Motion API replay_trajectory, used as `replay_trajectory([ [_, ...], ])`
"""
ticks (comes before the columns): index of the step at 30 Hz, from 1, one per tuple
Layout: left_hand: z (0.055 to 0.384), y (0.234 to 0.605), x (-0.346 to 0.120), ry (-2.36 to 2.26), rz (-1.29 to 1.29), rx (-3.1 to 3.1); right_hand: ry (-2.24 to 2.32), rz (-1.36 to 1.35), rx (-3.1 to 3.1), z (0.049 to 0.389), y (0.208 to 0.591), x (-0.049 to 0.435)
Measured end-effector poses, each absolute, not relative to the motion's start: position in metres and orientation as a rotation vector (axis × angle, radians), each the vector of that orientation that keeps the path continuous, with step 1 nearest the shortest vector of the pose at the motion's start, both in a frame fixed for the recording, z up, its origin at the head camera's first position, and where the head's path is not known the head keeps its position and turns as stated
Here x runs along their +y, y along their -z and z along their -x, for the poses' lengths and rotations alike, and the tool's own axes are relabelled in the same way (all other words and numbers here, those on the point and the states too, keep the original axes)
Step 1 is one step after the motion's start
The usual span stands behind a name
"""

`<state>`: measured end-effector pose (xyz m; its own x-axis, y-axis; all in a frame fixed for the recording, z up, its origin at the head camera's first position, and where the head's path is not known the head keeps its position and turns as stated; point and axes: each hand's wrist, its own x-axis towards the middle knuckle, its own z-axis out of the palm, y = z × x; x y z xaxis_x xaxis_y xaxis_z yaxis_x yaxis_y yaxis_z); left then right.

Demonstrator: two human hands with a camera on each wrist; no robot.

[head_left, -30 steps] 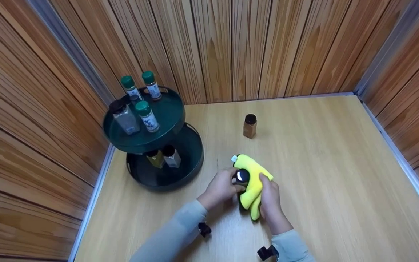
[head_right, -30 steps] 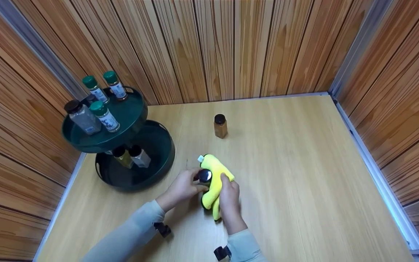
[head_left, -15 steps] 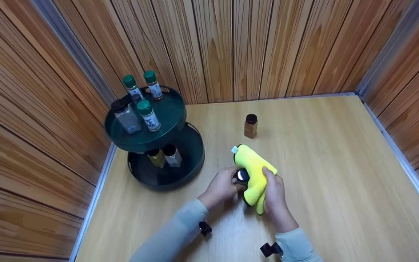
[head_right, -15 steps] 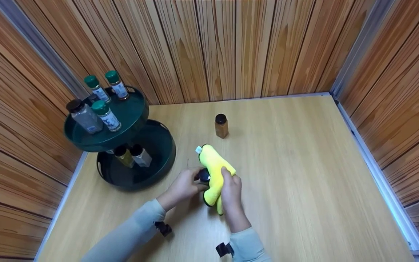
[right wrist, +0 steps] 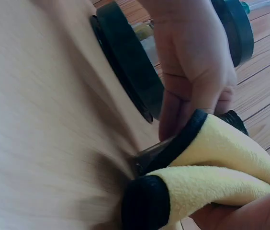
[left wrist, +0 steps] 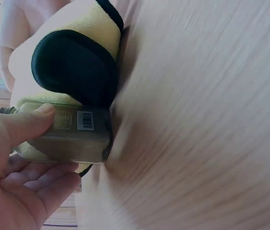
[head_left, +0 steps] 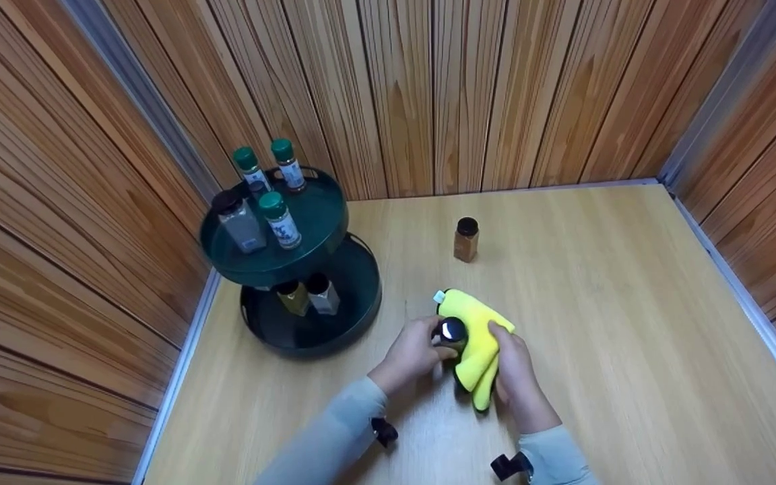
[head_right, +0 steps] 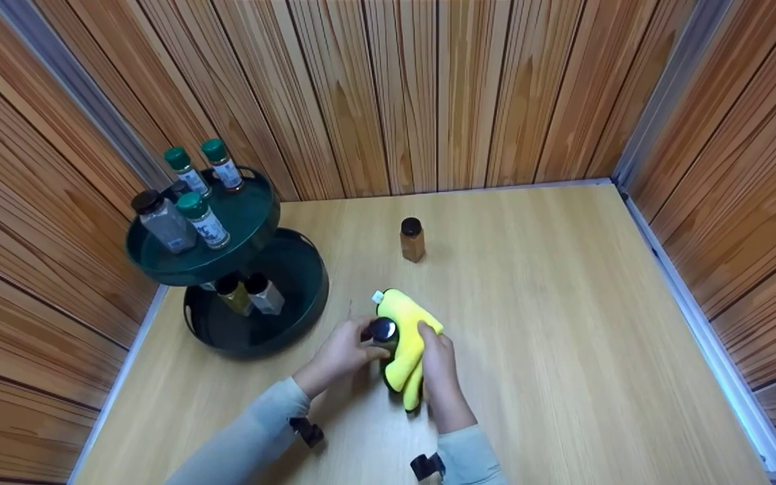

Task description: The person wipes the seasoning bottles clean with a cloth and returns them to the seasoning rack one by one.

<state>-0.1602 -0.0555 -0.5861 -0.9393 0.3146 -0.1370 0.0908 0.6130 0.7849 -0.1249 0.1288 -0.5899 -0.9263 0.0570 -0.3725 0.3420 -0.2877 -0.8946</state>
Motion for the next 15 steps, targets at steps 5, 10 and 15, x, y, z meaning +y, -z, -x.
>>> replay_trajectory([
  [5,0.159,0.585,-0.054,-1.242,-0.251,2.545,2.377,-0.516,1.72,0.124,0.586,0.134],
  [10,0.161,0.583,-0.055,-1.297,-0.268,2.52,2.446,-0.507,1.692,0.125,0.582,0.139],
  [15,0.156,0.583,-0.054,-1.307,-0.219,2.582,2.471,-0.523,1.67,0.125,0.581,0.145],
])
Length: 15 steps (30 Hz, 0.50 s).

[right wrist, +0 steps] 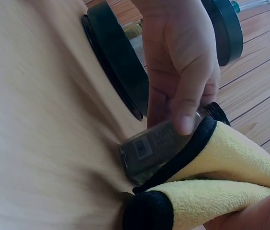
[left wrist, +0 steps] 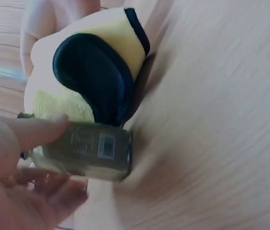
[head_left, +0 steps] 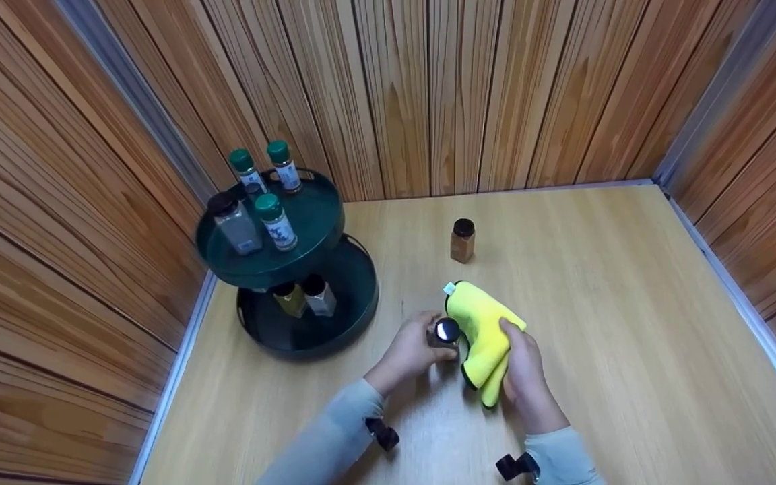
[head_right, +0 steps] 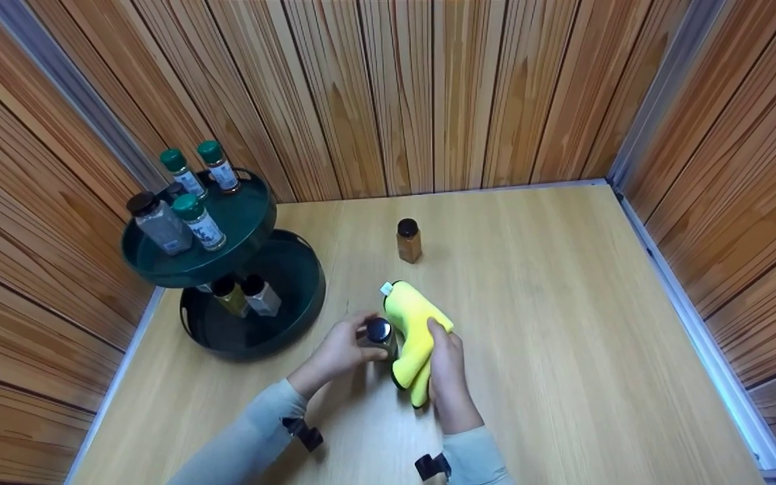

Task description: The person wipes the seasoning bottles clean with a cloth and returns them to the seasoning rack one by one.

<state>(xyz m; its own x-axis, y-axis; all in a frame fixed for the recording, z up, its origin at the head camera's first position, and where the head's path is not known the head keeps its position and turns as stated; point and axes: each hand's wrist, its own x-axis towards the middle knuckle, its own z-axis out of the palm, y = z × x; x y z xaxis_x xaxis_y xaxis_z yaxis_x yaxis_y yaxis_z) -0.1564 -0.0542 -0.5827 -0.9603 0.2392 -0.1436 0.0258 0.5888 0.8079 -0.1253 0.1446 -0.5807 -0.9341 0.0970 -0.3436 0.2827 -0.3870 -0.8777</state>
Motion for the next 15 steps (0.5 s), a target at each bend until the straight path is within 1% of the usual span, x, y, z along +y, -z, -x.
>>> replay_trajectory([
  [6,0.145,0.581,-0.045,-1.245,0.003,2.716,2.482,-0.527,1.668,0.124,0.578,0.149],
  [15,0.144,0.579,-0.036,-1.299,0.013,2.798,2.551,-0.457,1.637,0.122,0.571,0.148],
])
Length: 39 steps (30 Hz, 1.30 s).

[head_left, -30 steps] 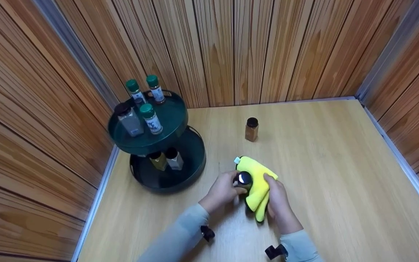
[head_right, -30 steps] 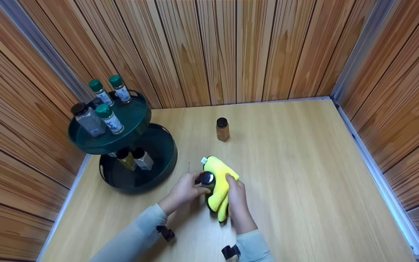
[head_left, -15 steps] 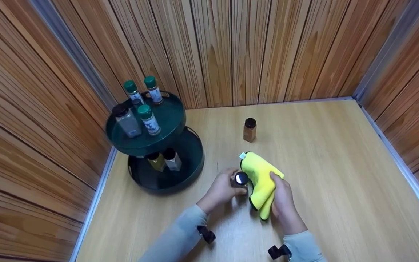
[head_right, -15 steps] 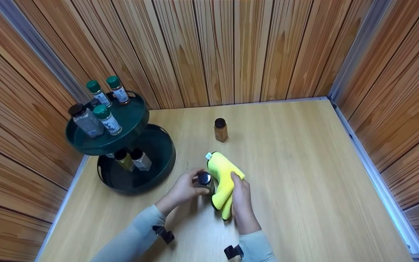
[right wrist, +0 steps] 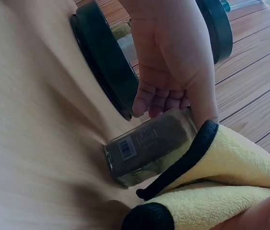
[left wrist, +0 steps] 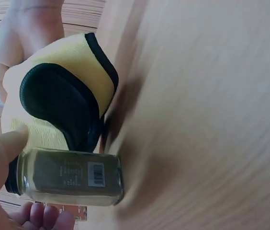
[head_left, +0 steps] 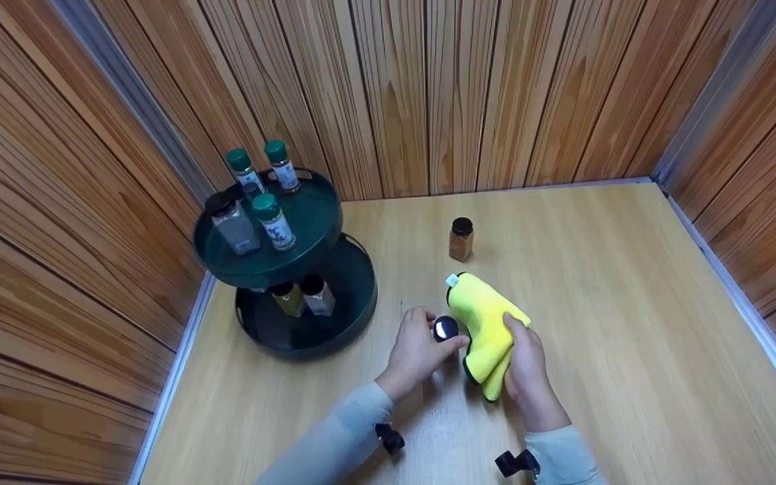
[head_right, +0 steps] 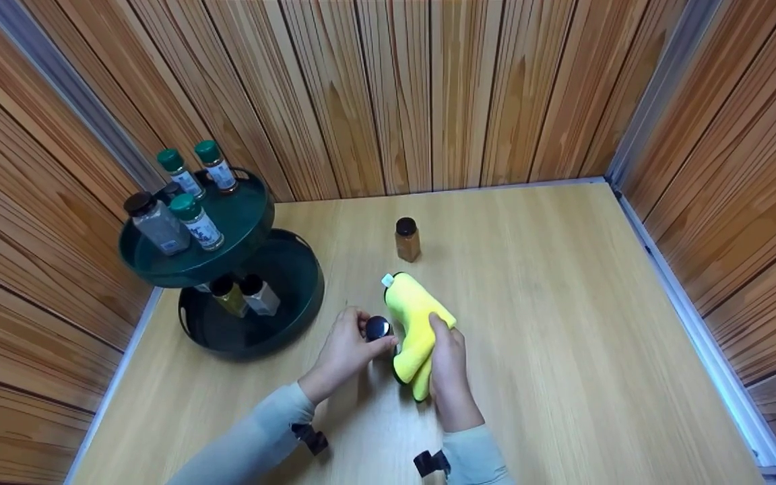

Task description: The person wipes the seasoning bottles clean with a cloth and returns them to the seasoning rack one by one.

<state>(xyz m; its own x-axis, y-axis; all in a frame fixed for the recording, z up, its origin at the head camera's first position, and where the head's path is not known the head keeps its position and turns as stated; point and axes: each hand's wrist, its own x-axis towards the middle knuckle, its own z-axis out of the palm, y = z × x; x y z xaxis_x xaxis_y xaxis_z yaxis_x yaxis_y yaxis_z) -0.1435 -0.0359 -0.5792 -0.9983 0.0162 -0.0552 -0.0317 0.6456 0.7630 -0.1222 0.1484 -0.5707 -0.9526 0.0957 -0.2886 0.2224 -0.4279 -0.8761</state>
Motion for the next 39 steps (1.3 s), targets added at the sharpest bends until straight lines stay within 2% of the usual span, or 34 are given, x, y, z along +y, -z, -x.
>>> replay_trajectory([
  [8,0.147,0.573,-0.039,-1.294,-0.025,2.735,2.58,-0.424,1.641,0.123,0.564,0.145],
  [27,0.157,0.564,-0.056,-1.352,-0.386,2.595,2.601,-0.233,1.611,0.121,0.547,0.131],
  [39,0.157,0.561,-0.053,-1.135,-0.41,2.712,2.283,-0.425,1.907,0.132,0.595,0.121],
])
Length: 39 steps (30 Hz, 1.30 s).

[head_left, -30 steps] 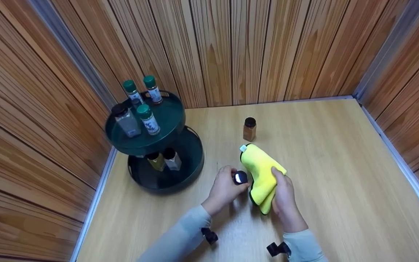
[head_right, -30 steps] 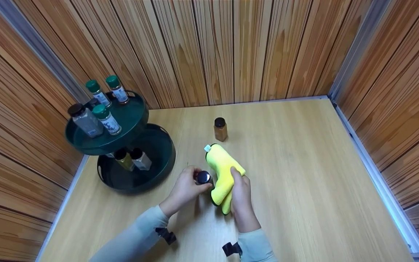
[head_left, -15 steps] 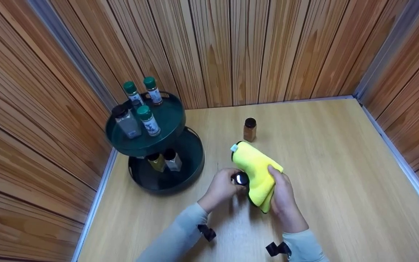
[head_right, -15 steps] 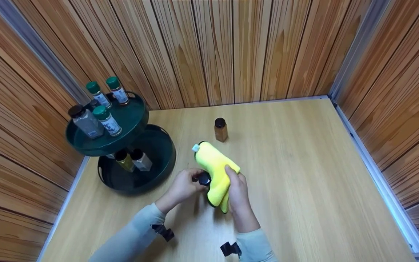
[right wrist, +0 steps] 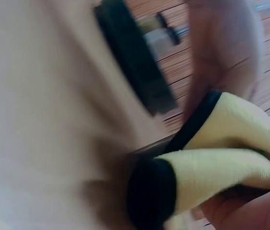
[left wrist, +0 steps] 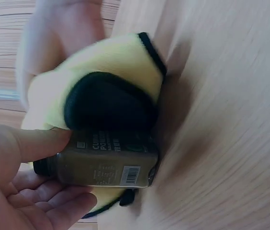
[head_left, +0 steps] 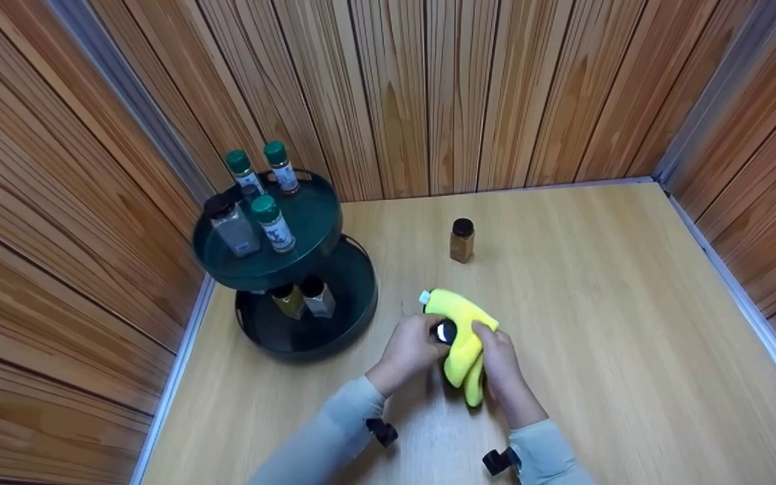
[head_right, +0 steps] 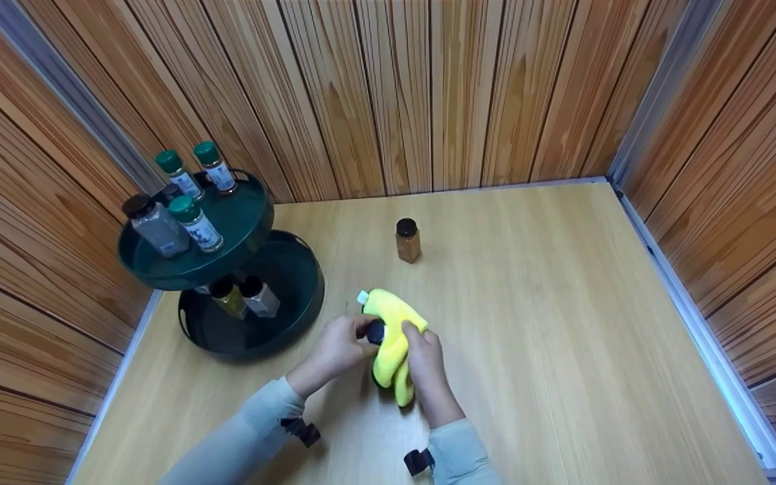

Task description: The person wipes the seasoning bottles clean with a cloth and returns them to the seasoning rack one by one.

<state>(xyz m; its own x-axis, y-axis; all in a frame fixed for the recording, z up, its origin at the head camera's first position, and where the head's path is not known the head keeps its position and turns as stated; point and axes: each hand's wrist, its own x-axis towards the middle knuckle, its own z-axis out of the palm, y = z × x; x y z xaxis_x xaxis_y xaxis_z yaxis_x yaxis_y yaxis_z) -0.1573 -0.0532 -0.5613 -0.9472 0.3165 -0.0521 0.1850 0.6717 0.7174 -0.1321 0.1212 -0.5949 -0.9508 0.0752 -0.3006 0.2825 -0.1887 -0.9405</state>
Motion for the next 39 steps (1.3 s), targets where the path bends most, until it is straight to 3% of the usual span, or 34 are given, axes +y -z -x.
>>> replay_trajectory([
  [4,0.158,0.561,-0.051,-1.157,-0.361,2.665,2.223,-0.466,1.922,0.136,0.596,0.123],
  [13,0.156,0.561,-0.053,-1.145,-0.391,2.67,2.374,-0.389,1.907,0.126,0.554,0.126],
  [24,0.158,0.559,-0.053,-1.061,-0.405,2.709,2.144,-0.527,2.001,0.127,0.585,0.119],
  [32,0.158,0.557,-0.051,-1.091,-0.386,2.684,2.229,-0.459,2.063,0.118,0.55,0.124],
  [39,0.158,0.557,-0.051,-1.064,-0.371,2.676,2.187,-0.515,2.015,0.125,0.587,0.121],
])
